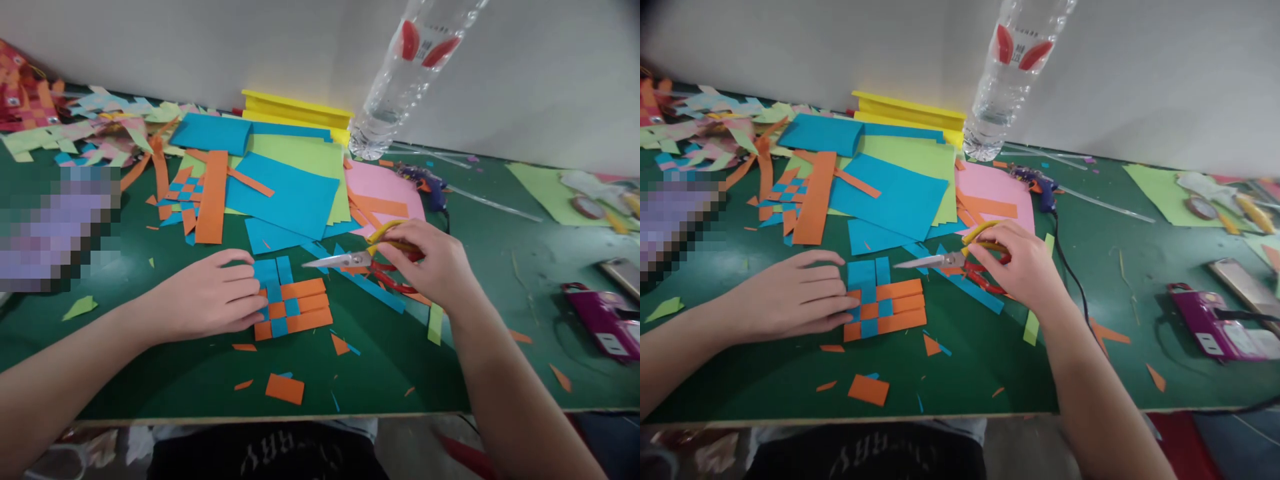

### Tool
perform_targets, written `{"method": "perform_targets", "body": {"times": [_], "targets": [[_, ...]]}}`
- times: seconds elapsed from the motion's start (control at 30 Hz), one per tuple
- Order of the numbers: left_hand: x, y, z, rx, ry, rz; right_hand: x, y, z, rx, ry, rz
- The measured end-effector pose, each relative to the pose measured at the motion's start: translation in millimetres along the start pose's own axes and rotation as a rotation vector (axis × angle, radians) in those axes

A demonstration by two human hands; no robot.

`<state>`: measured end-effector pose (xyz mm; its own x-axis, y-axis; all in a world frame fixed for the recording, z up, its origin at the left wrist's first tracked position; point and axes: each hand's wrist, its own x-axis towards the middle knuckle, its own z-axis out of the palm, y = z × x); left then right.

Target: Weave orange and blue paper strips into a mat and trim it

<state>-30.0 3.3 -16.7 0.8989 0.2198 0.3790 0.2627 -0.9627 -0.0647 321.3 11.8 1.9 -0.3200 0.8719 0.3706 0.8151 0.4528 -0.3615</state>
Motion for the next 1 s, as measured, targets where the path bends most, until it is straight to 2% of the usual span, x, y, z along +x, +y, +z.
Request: {"method": "perform_targets", "body": {"times": [0.1, 0.37, 0.7, 1.0], "targets": [[0.5, -0.6, 0.2, 0.004, 0.001, 0.008, -0.9, -3.5, 6.9, -0.054, -0.001, -0.054], [-0.9, -0.9, 1.2, -0.001, -0.054, -0.002, -3.3, -14.8, 15.9, -0.061, -0.125, -0.086], [-1.1, -1.7, 4.2, -0.030, -0.085, -0.019, -3.7, -9.9, 14.5, -0.073, -0.143, -0.054], [-1.4, -1.4, 3.9, -0.053, -0.091, -0.028, -2.7, -1.0, 4.2, -0.088, -0.135, -0.054]]}}
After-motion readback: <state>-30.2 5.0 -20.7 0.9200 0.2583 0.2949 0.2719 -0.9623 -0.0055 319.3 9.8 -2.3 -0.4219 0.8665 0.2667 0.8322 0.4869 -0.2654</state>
